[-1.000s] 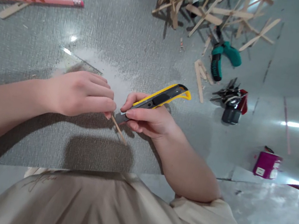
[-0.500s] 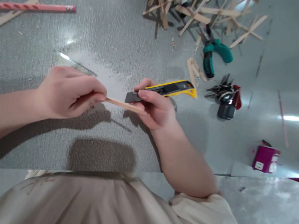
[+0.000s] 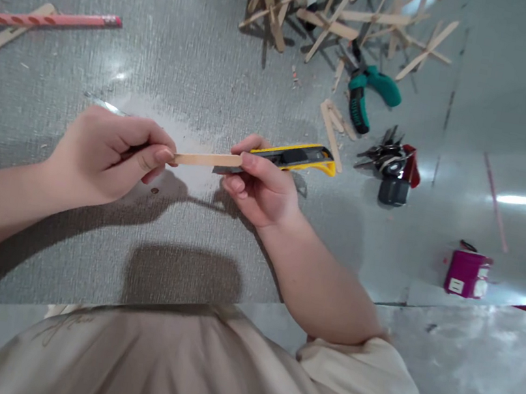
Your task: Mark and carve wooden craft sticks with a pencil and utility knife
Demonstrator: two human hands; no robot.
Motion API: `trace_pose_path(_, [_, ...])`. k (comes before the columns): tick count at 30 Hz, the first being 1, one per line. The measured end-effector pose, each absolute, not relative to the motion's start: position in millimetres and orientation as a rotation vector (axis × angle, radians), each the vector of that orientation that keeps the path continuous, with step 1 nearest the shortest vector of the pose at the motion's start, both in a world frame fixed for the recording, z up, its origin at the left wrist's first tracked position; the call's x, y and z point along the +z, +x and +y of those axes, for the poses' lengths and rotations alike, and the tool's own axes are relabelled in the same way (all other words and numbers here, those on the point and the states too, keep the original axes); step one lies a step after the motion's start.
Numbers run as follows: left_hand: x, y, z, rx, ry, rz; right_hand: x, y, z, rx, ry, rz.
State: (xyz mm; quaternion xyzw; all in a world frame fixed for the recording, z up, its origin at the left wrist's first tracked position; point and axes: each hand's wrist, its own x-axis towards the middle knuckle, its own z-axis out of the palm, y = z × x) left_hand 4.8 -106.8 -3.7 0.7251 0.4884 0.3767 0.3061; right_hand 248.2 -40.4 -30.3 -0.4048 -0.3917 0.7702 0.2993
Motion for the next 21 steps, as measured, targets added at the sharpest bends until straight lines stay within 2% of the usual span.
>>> trace_pose_path(8, [1,5,-108,0.954,1.873,1.293,-29,246,-40,2.032,-1.171,-1.071])
trace_pose_path(15, [0,4,-107,0.954,1.832,1.271,-29,245,-42,2.032,-1.076,-1.059])
trace_pose_path(21, [-10,2,-107,1.039,2.208,1.223,-30,246,-42,2.043,-0.974,-1.066])
